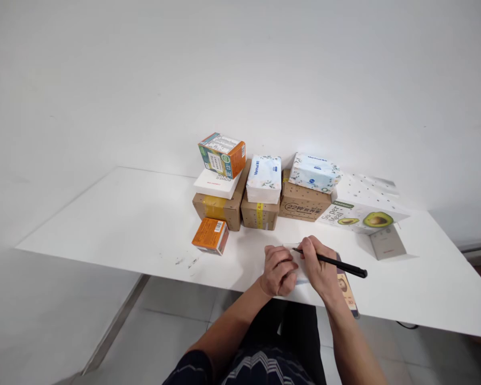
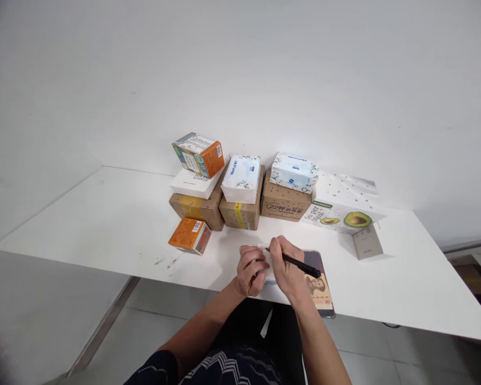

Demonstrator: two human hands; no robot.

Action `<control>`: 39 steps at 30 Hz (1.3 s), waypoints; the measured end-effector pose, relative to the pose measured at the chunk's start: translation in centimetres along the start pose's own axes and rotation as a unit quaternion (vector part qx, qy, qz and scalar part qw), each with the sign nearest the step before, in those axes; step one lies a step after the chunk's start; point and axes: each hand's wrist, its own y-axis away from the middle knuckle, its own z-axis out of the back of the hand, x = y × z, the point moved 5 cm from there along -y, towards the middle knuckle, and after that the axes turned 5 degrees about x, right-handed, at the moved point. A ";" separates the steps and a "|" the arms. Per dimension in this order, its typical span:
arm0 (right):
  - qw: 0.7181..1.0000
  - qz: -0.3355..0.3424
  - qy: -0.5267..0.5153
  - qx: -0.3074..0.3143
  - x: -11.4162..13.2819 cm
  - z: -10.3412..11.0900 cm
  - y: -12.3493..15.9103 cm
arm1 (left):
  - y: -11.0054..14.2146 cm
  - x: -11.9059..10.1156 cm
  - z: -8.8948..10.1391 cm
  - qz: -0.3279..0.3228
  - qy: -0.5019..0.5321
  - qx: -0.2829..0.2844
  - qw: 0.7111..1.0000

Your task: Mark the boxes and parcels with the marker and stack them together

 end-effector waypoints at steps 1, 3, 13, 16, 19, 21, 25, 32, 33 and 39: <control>1.000 0.002 -0.002 0.002 0.1 0.0 0.0 | 0.1 0.0 0.0 0.002 0.000 0.001 1.000; 1.000 0.008 -0.003 0.005 0.3 -0.1 -0.1 | 0.2 -0.1 -0.1 0.008 -0.005 0.003 1.000; 0.999 0.042 0.028 0.010 0.5 -0.4 -0.3 | 0.4 -0.2 -0.2 0.017 -0.042 0.006 0.999; 0.999 0.034 0.029 0.002 0.4 -0.4 -0.3 | 0.4 -0.3 -0.2 0.016 -0.038 0.000 0.999; 0.999 0.029 0.025 0.011 0.3 -0.5 -0.4 | 0.4 -0.3 -0.2 0.010 -0.030 -0.004 0.999; 0.999 0.026 0.010 0.018 0.2 -0.6 -0.4 | 0.4 -0.4 -0.1 0.009 -0.028 -0.006 1.000; 0.997 0.002 -0.070 -0.044 -0.3 0.5 0.1 | 0.1 -0.6 -0.1 0.005 -0.033 -0.003 0.999; 0.939 -0.092 -0.141 -0.300 -5.8 4.6 4.0 | 0.2 -0.9 0.5 -0.001 -0.026 0.020 0.999; 0.945 -0.104 -0.099 -0.292 -7.1 4.8 4.6 | 0.4 -0.7 0.6 0.004 -0.023 0.029 0.999; 0.975 0.026 0.219 -0.032 -12.2 1.5 6.5 | 3.2 1.6 1.1 0.142 0.078 0.105 0.981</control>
